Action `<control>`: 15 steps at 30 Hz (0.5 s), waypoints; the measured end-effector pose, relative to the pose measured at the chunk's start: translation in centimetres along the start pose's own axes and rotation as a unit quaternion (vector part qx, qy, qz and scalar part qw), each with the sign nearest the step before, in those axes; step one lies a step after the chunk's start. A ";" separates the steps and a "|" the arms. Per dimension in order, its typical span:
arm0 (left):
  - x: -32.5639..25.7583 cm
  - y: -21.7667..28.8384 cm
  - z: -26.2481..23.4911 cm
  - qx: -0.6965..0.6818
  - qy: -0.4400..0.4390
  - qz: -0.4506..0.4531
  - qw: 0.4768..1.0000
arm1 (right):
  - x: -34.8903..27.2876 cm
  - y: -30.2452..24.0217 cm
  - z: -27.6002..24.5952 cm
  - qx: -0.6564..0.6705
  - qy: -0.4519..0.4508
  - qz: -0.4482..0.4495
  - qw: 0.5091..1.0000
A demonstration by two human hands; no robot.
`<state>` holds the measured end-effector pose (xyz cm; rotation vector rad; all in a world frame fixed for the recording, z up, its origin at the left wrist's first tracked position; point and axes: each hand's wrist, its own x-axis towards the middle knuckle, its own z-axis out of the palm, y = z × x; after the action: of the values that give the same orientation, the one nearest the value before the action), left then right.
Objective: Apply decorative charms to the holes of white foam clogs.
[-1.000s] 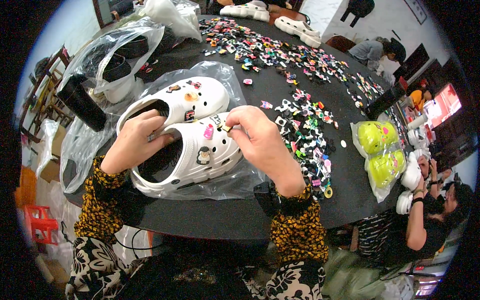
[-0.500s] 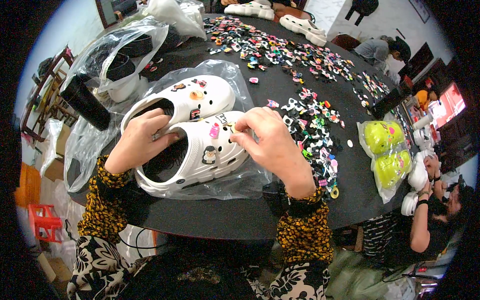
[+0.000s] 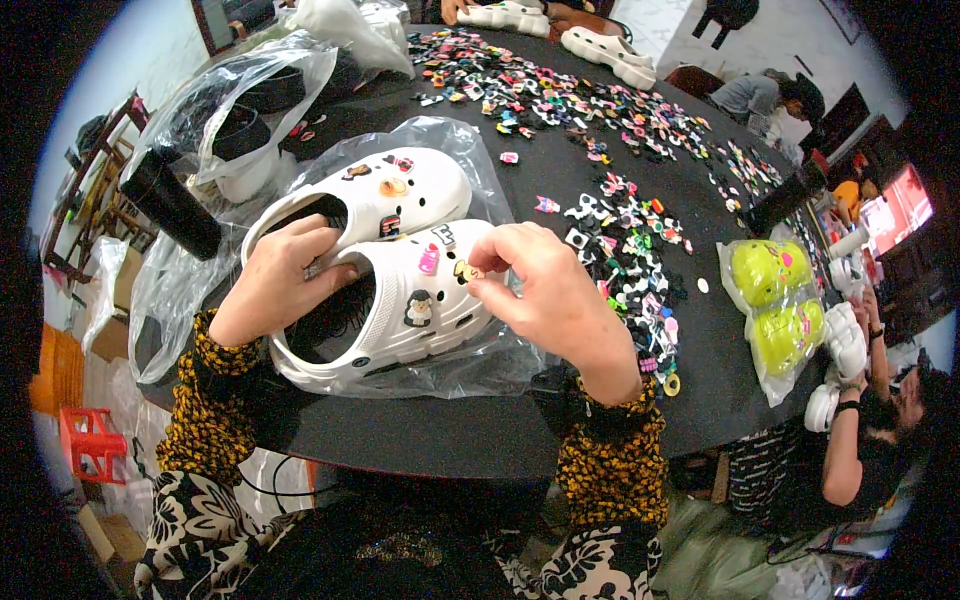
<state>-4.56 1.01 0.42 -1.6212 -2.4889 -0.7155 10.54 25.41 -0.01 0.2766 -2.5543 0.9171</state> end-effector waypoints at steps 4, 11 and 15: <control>0.0 -0.1 0.0 0.005 0.001 0.000 1.000 | 0.0 -0.1 -0.1 -0.023 -0.019 0.002 1.000; -0.6 0.7 -0.3 0.026 0.037 0.013 0.999 | -0.3 0.4 -0.1 -0.070 0.007 -0.044 0.997; -1.0 2.4 -1.3 0.083 0.104 0.036 0.990 | -0.3 0.0 0.0 -0.048 0.001 -0.024 0.999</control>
<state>-2.24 0.41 2.03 -1.4865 -2.2662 -0.6152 10.79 25.49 -0.12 0.3066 -2.5703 0.7749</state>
